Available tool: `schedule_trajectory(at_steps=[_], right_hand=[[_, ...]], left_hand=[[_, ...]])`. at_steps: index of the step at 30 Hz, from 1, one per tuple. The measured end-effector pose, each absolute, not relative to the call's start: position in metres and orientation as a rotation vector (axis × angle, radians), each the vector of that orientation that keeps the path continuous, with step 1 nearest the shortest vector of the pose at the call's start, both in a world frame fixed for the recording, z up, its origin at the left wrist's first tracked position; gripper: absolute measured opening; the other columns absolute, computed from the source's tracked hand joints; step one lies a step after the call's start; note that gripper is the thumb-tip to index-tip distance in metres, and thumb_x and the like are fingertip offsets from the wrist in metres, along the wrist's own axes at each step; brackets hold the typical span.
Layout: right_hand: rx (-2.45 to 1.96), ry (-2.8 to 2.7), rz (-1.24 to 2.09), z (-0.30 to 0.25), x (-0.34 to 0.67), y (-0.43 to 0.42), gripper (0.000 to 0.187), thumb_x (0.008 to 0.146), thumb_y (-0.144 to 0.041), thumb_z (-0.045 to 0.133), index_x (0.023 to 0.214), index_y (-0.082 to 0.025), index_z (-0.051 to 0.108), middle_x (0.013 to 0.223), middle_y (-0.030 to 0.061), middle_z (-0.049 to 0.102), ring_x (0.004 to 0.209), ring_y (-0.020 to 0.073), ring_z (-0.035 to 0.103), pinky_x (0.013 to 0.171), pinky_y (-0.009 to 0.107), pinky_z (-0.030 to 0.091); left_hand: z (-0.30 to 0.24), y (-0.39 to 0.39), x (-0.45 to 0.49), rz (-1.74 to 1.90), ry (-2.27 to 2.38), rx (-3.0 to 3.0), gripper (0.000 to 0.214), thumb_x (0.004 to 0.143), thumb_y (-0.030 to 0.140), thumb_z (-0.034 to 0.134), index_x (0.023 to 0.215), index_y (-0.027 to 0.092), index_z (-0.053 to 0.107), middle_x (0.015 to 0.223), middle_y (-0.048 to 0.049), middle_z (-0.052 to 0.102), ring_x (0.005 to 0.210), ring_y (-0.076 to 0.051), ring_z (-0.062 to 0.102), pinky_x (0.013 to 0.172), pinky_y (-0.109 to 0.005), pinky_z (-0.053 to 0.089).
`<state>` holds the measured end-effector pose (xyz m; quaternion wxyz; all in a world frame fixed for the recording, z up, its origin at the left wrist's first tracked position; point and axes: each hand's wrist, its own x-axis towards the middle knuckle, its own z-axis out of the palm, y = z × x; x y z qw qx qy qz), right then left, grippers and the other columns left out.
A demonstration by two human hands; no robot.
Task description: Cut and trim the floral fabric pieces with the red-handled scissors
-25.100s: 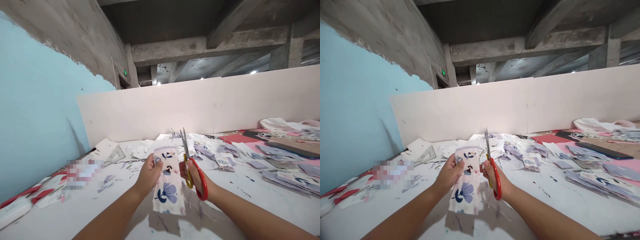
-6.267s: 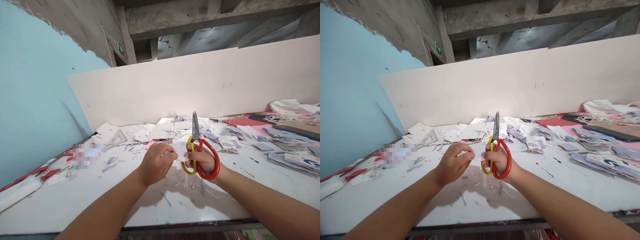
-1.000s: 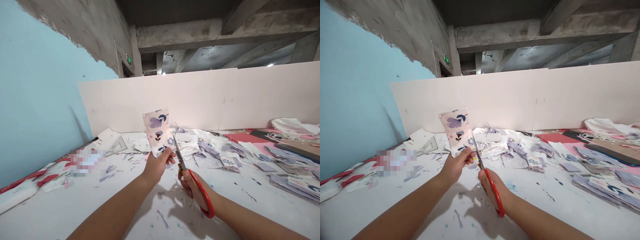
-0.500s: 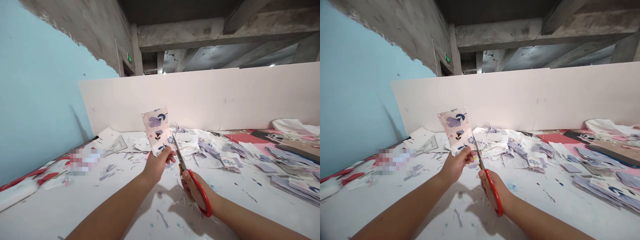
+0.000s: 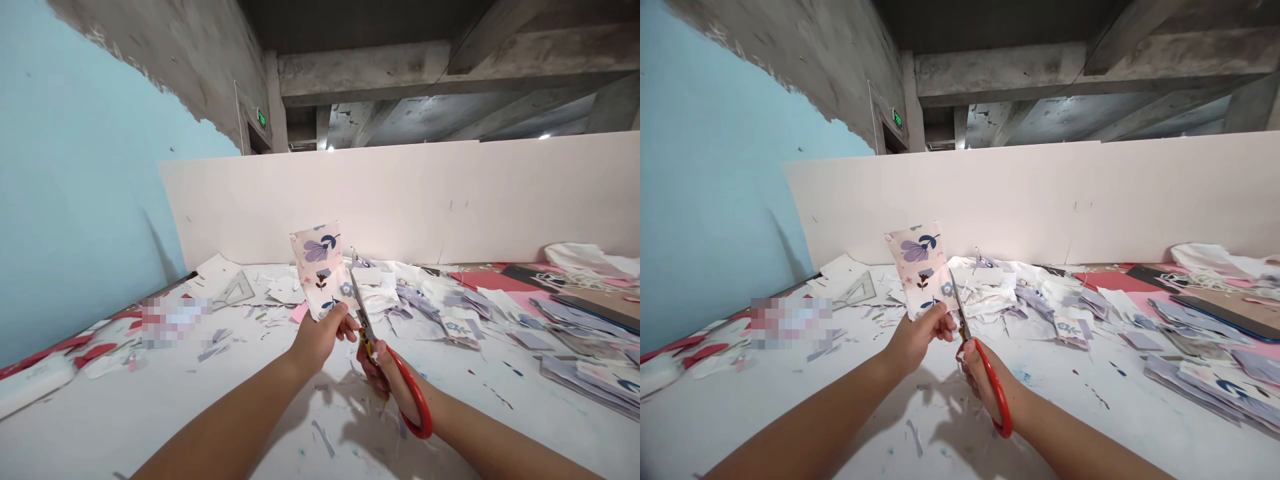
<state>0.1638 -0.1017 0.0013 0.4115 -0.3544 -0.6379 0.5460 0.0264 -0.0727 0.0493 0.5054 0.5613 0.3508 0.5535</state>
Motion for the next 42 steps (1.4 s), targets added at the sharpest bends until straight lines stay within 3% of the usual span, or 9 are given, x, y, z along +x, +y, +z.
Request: schedule_trajectory(at_steps=[11, 15, 19, 27, 38, 42], right_hand=[[-1.112, -1.575, 1.226, -0.002, 0.161, -0.1, 0.056, 0.069, -0.076, 0.027, 0.056, -0.021, 0.029, 0.046, -0.007, 0.027, 0.039, 0.0072, 0.023, 0.039, 0.023, 0.019], [-1.036, -1.586, 1.259, -0.003, 0.164, -0.101, 0.053, 0.073, -0.073, 0.027, 0.062, -0.021, 0.03, 0.049, -0.0079, 0.024, 0.042, 0.0072, 0.021, 0.041, 0.023, 0.018], [-0.946, -1.603, 1.277, -0.002, 0.166, -0.103, 0.049, 0.077, -0.069, 0.026, 0.071, -0.021, 0.035, 0.056, -0.0072, 0.026, 0.048, 0.0081, 0.02, 0.045, 0.023, 0.02], [-1.056, -1.528, 1.276, 0.003, 0.161, -0.102, 0.057, 0.066, -0.078, 0.032, 0.063, -0.021, 0.031, 0.05, -0.0091, 0.023, 0.042, 0.0058, 0.02, 0.042, 0.022, 0.018], [-1.004, -1.586, 1.25, 0.0, 0.165, -0.1, 0.05, 0.077, -0.069, 0.027, 0.066, -0.021, 0.031, 0.054, -0.0084, 0.022, 0.045, 0.0062, 0.019, 0.043, 0.022, 0.018], [-1.028, -1.597, 1.236, 0.002, 0.166, -0.1, 0.053, 0.075, -0.072, 0.024, 0.066, -0.021, 0.033, 0.055, -0.0083, 0.024, 0.045, 0.0063, 0.019, 0.043, 0.022, 0.019]], left_hand=[[0.046, -0.073, 0.027, 1.29, 0.82, 1.372, 0.035, 0.075, 0.043, 0.05, 0.058, 0.013, 0.056, 0.056, -0.0028, 0.059, 0.046, -0.01, 0.053, 0.051, -0.024, 0.036], [0.044, -0.073, 0.026, 1.28, 0.819, 1.347, 0.03, 0.075, 0.043, 0.051, 0.068, 0.014, 0.057, 0.053, -0.0012, 0.058, 0.044, -0.012, 0.053, 0.051, -0.025, 0.037], [0.043, -0.076, 0.026, 1.219, 0.876, 1.371, 0.027, 0.074, 0.039, 0.051, 0.064, 0.014, 0.056, 0.05, -0.001, 0.056, 0.042, -0.012, 0.052, 0.052, -0.027, 0.04], [0.039, -0.076, 0.025, 1.183, 0.834, 1.371, 0.03, 0.075, 0.042, 0.049, 0.066, 0.014, 0.057, 0.052, -0.0003, 0.056, 0.043, -0.011, 0.052, 0.051, -0.026, 0.04], [0.035, -0.073, 0.025, 1.122, 0.783, 1.275, 0.027, 0.074, 0.039, 0.051, 0.063, 0.014, 0.054, 0.047, 0.0005, 0.054, 0.04, -0.009, 0.049, 0.047, -0.024, 0.04], [0.032, -0.072, 0.024, 1.078, 0.782, 1.29, 0.027, 0.076, 0.037, 0.048, 0.064, 0.014, 0.054, 0.047, 0.0004, 0.054, 0.041, -0.009, 0.049, 0.047, -0.024, 0.041]])
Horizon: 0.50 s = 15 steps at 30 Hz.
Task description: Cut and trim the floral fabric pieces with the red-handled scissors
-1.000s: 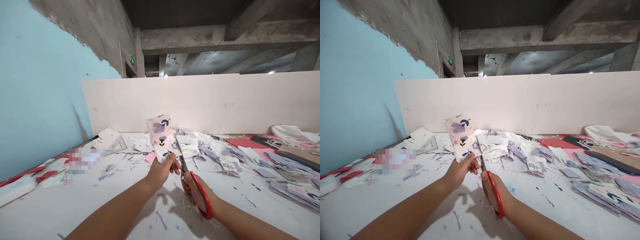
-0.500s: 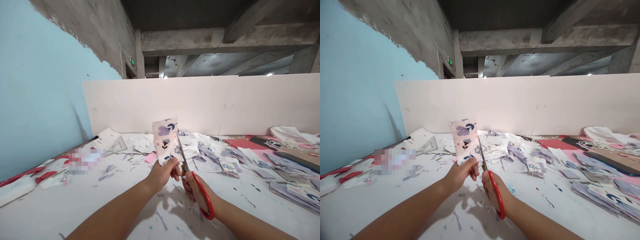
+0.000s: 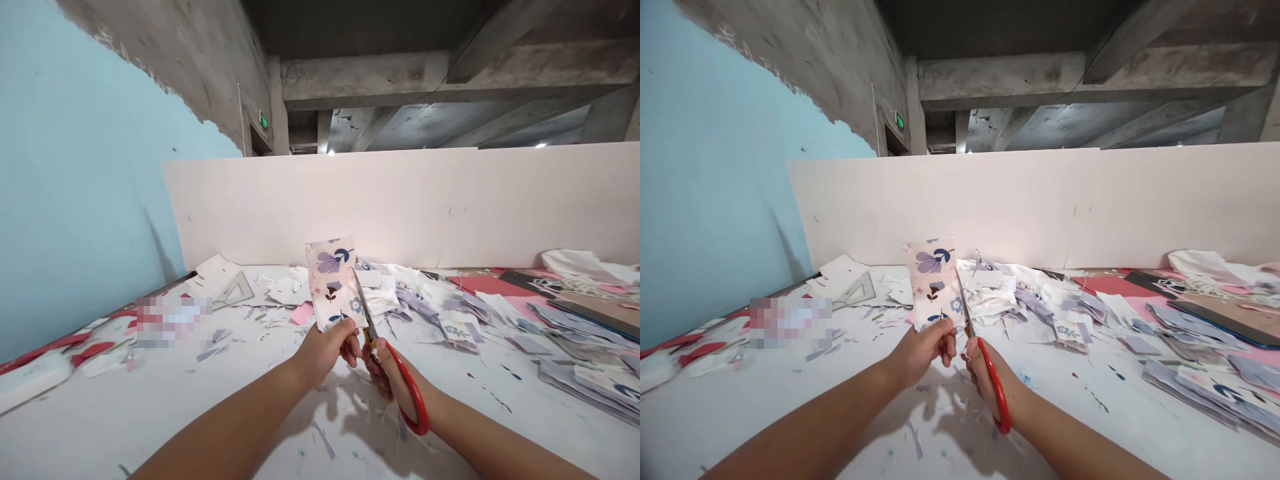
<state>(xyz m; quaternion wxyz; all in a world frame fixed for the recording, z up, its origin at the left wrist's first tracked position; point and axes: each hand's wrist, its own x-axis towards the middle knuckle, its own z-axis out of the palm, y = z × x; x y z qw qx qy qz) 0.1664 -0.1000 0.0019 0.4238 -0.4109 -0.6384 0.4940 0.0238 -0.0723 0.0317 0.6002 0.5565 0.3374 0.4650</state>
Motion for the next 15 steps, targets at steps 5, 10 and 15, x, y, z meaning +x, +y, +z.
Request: schedule_trajectory(at_steps=[5, 10, 15], right_hand=[[-1.134, -1.568, 1.205, 0.0028, 0.1621, -0.0985, 0.056, 0.07, -0.076, 0.025, 0.062, -0.021, 0.032, 0.05, -0.0087, 0.025, 0.04, 0.006, 0.023, 0.04, 0.022, 0.02], [-1.174, -1.576, 1.196, 0.0031, 0.1606, -0.0995, 0.056, 0.07, -0.076, 0.025, 0.06, -0.021, 0.031, 0.046, -0.0086, 0.026, 0.037, 0.0061, 0.024, 0.037, 0.022, 0.021], [-1.079, -1.578, 1.175, 0.0001, 0.1638, -0.0997, 0.053, 0.074, -0.072, 0.027, 0.062, -0.021, 0.033, 0.05, -0.0077, 0.026, 0.043, 0.0071, 0.023, 0.04, 0.022, 0.021]], left_hand=[[0.0307, -0.072, 0.0246, 1.072, 0.739, 1.253, 0.027, 0.074, 0.038, 0.049, 0.064, 0.014, 0.053, 0.046, 0.0012, 0.054, 0.039, -0.008, 0.047, 0.046, -0.022, 0.04], [0.033, -0.0747, 0.0255, 1.05, 0.701, 1.195, 0.03, 0.072, 0.042, 0.053, 0.065, 0.013, 0.053, 0.045, 0.0016, 0.054, 0.038, -0.007, 0.046, 0.045, -0.021, 0.039], [0.0329, -0.0766, 0.0251, 1.022, 0.743, 1.195, 0.029, 0.07, 0.041, 0.054, 0.061, 0.013, 0.053, 0.044, 0.0014, 0.053, 0.038, -0.008, 0.046, 0.046, -0.022, 0.039]])
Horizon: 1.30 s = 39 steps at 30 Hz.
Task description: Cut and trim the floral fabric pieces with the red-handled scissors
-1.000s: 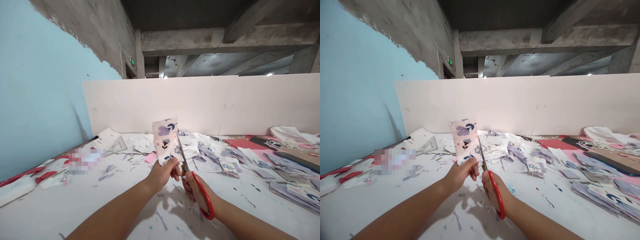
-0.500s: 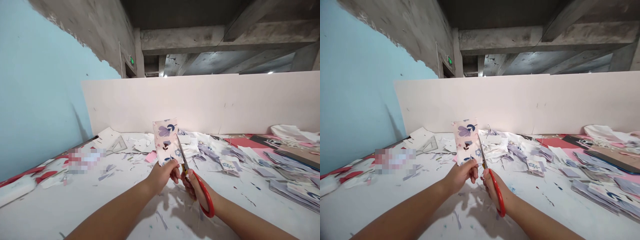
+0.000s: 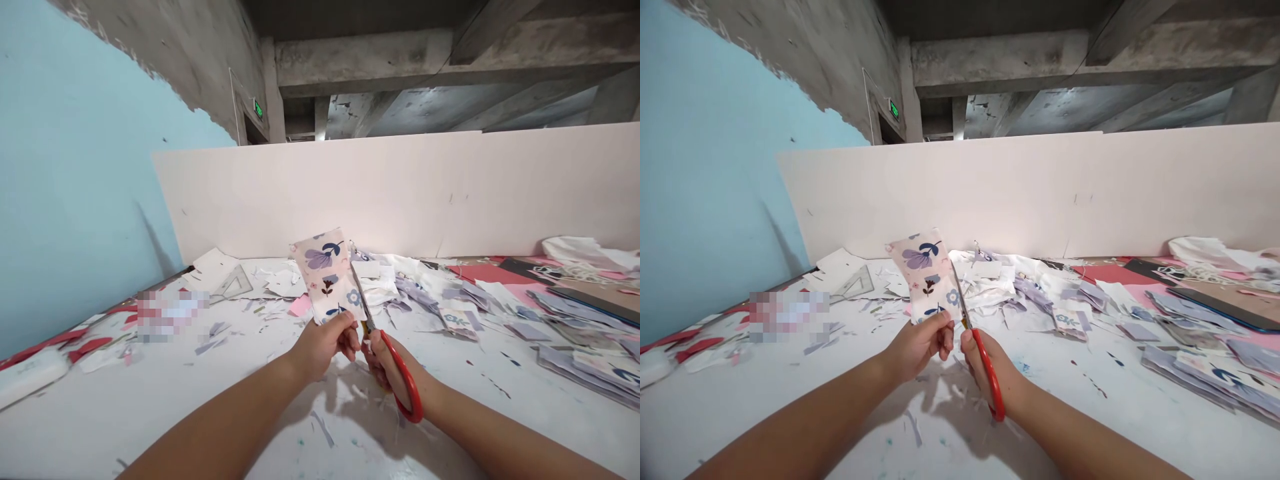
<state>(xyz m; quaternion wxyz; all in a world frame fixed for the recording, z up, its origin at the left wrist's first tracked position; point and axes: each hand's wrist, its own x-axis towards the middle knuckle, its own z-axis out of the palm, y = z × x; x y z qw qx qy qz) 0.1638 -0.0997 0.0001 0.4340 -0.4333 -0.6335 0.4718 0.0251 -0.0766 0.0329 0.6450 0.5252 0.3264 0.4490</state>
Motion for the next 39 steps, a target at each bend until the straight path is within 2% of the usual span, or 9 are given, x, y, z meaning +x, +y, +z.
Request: schedule_trajectory(at_steps=[5, 13, 23, 26, 29, 32, 35, 39], right_hand=[[-1.046, -1.599, 1.154, -0.004, 0.168, -0.096, 0.049, 0.079, -0.065, 0.028, 0.061, -0.02, 0.034, 0.052, -0.0071, 0.026, 0.044, 0.0074, 0.022, 0.041, 0.022, 0.023], [-1.237, -1.575, 1.102, -0.002, 0.166, -0.091, 0.054, 0.076, -0.069, 0.029, 0.055, -0.02, 0.038, 0.043, -0.0061, 0.032, 0.035, 0.0071, 0.029, 0.034, 0.022, 0.024], [-1.018, -1.423, 1.258, -0.01, 0.165, -0.087, 0.05, 0.076, -0.068, 0.03, 0.062, -0.02, 0.036, 0.049, -0.0081, 0.028, 0.038, 0.006, 0.026, 0.036, 0.02, 0.025], [-0.981, -1.409, 1.293, -0.006, 0.167, -0.088, 0.051, 0.075, -0.069, 0.032, 0.066, -0.019, 0.041, 0.055, -0.0069, 0.033, 0.041, 0.0057, 0.026, 0.039, 0.02, 0.027], [-1.016, -1.412, 1.272, 0.002, 0.167, -0.092, 0.05, 0.074, -0.068, 0.035, 0.068, -0.019, 0.045, 0.054, -0.0045, 0.042, 0.044, 0.0079, 0.035, 0.043, 0.022, 0.032], [-0.992, -1.34, 1.273, 0.011, 0.165, -0.093, 0.041, 0.07, -0.059, 0.053, 0.065, -0.019, 0.044, 0.054, -0.0026, 0.049, 0.046, 0.0105, 0.045, 0.046, 0.024, 0.036], [-0.959, -1.297, 1.256, 0.013, 0.165, -0.088, 0.035, 0.062, -0.046, 0.065, 0.059, -0.019, 0.043, 0.046, -0.0035, 0.046, 0.042, 0.0112, 0.045, 0.044, 0.026, 0.036], [-0.922, -1.232, 1.243, 0.013, 0.17, -0.082, 0.022, 0.06, -0.03, 0.064, 0.06, -0.019, 0.046, 0.045, -0.0041, 0.045, 0.04, 0.0112, 0.044, 0.042, 0.026, 0.035]], left_hand=[[0.026, -0.077, 0.024, 0.961, 0.752, 1.238, 0.029, 0.073, 0.039, 0.051, 0.059, 0.013, 0.054, 0.044, 0.0011, 0.052, 0.039, -0.008, 0.046, 0.047, -0.022, 0.039], [0.024, -0.079, 0.024, 0.932, 0.758, 1.219, 0.028, 0.073, 0.038, 0.052, 0.06, 0.013, 0.054, 0.045, 0.0006, 0.053, 0.04, -0.008, 0.046, 0.047, -0.023, 0.039], [0.021, -0.075, 0.022, 0.971, 0.784, 1.103, 0.028, 0.072, 0.04, 0.053, 0.062, 0.013, 0.056, 0.048, 0.0016, 0.053, 0.04, -0.007, 0.044, 0.049, -0.022, 0.037], [0.021, -0.074, 0.02, 1.02, 0.81, 1.151, 0.028, 0.071, 0.04, 0.053, 0.061, 0.013, 0.056, 0.048, 0.0016, 0.052, 0.042, -0.007, 0.044, 0.051, -0.023, 0.037], [0.023, -0.074, 0.018, 0.997, 0.801, 1.241, 0.029, 0.07, 0.039, 0.053, 0.057, 0.014, 0.056, 0.046, 0.0013, 0.051, 0.042, -0.007, 0.042, 0.051, -0.023, 0.037], [0.023, -0.076, 0.017, 0.85, 0.82, 1.362, 0.029, 0.069, 0.035, 0.053, 0.049, 0.015, 0.054, 0.043, 0.0009, 0.048, 0.042, -0.008, 0.042, 0.047, -0.023, 0.034], [0.022, -0.076, 0.015, 0.752, 0.827, 1.43, 0.027, 0.068, 0.032, 0.054, 0.048, 0.015, 0.053, 0.044, 0.0006, 0.048, 0.043, -0.008, 0.043, 0.046, -0.023, 0.033], [0.021, -0.069, 0.01, 0.729, 0.687, 1.371, 0.028, 0.068, 0.042, 0.056, 0.067, 0.014, 0.059, 0.055, -0.0016, 0.056, 0.048, -0.01, 0.05, 0.048, -0.023, 0.033]])
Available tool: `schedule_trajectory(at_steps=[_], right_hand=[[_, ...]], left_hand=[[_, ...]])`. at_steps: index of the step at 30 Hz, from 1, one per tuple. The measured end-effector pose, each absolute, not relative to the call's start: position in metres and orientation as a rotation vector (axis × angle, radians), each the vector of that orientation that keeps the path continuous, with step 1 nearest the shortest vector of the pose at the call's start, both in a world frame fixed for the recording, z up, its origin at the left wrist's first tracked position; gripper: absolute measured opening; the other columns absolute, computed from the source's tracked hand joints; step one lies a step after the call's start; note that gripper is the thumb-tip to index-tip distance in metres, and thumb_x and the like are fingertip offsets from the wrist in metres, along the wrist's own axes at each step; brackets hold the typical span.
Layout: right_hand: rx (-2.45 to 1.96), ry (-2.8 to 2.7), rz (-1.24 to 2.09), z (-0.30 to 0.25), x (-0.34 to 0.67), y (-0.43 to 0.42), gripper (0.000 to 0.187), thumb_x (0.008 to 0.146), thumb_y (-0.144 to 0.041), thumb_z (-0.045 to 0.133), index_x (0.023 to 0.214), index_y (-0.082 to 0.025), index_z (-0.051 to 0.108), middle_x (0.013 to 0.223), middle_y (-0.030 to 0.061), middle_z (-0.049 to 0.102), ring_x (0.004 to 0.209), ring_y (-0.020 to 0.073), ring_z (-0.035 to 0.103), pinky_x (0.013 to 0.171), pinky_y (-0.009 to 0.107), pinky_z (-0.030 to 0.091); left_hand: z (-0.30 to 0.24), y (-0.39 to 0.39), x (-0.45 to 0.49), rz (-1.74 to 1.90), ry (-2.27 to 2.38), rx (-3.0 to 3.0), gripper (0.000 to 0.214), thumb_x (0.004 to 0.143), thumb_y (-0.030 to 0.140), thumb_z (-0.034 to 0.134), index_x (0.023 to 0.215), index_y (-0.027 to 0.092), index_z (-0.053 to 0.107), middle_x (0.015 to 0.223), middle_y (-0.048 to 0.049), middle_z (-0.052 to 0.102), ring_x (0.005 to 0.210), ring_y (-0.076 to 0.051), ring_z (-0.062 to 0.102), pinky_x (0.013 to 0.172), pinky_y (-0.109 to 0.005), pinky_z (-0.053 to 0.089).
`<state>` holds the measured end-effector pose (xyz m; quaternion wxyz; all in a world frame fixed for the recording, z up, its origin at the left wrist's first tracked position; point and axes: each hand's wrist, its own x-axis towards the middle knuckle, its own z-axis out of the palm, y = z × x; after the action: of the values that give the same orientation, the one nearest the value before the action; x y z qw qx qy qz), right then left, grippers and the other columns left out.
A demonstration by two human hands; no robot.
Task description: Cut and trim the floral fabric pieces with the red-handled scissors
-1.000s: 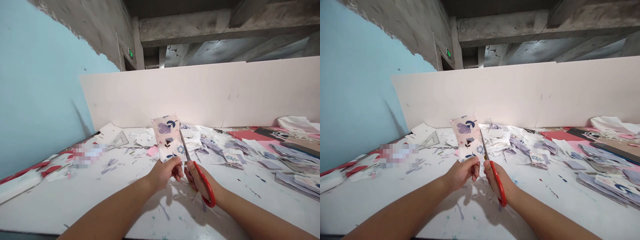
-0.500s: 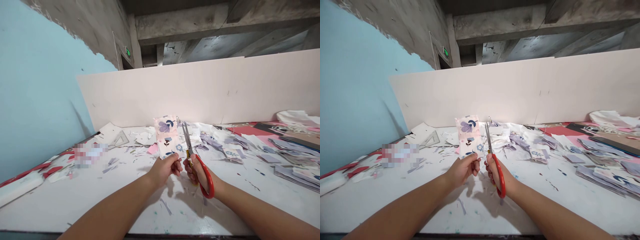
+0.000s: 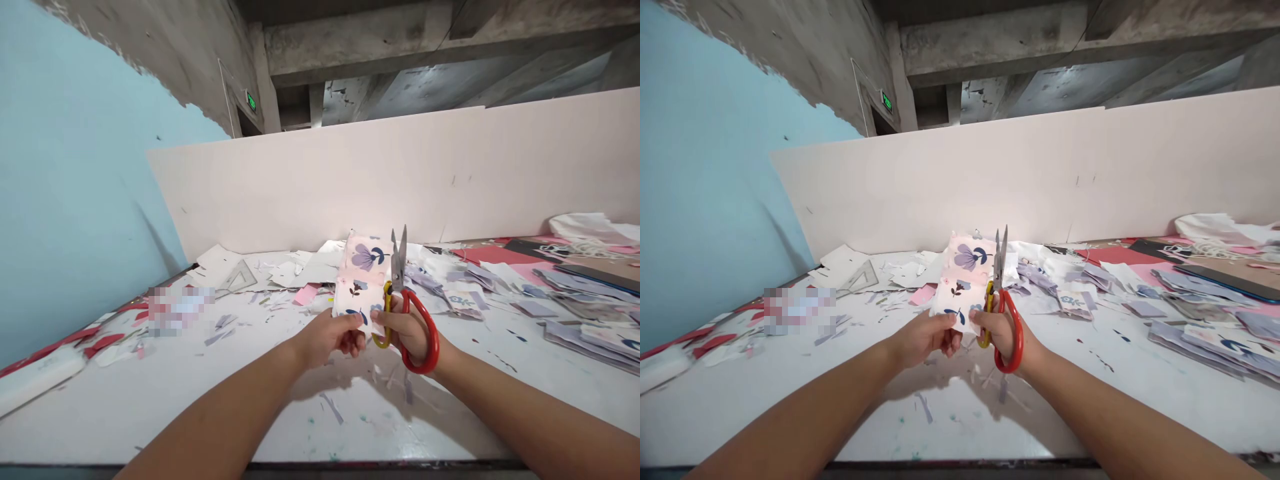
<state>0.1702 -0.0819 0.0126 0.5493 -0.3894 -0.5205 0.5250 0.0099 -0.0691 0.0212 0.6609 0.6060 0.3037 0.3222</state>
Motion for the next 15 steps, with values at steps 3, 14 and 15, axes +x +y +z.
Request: schedule_trajectory(at_steps=[3, 14, 15], right_hand=[[-0.894, -1.244, 1.286, 0.011, 0.176, -0.08, 0.011, 0.061, -0.021, 0.059, 0.065, -0.018, 0.049, 0.051, -0.0028, 0.051, 0.043, 0.0113, 0.046, 0.041, 0.024, 0.033], [-0.988, -0.983, 1.321, 0.012, 0.174, -0.077, 0.022, 0.058, -0.027, 0.064, 0.064, -0.019, 0.043, 0.042, -0.0045, 0.05, 0.036, 0.0099, 0.044, 0.039, 0.023, 0.034], [-0.986, -0.969, 1.299, 0.012, 0.174, -0.077, 0.022, 0.056, -0.024, 0.063, 0.066, -0.019, 0.045, 0.043, -0.0049, 0.05, 0.036, 0.0097, 0.044, 0.039, 0.023, 0.034]], left_hand=[[0.023, -0.062, 0.004, 0.746, 0.644, 1.262, 0.032, 0.068, 0.045, 0.054, 0.076, 0.014, 0.059, 0.061, -0.0026, 0.058, 0.05, -0.009, 0.05, 0.045, -0.021, 0.029], [0.023, -0.055, 0.003, 0.773, 0.804, 1.269, 0.022, 0.069, 0.033, 0.056, 0.06, 0.013, 0.052, 0.05, -0.0016, 0.054, 0.041, -0.007, 0.044, 0.043, -0.021, 0.029], [0.023, -0.055, 0.003, 0.736, 0.788, 1.272, 0.025, 0.07, 0.036, 0.055, 0.061, 0.013, 0.053, 0.05, -0.0021, 0.054, 0.041, -0.007, 0.044, 0.043, -0.022, 0.028]])
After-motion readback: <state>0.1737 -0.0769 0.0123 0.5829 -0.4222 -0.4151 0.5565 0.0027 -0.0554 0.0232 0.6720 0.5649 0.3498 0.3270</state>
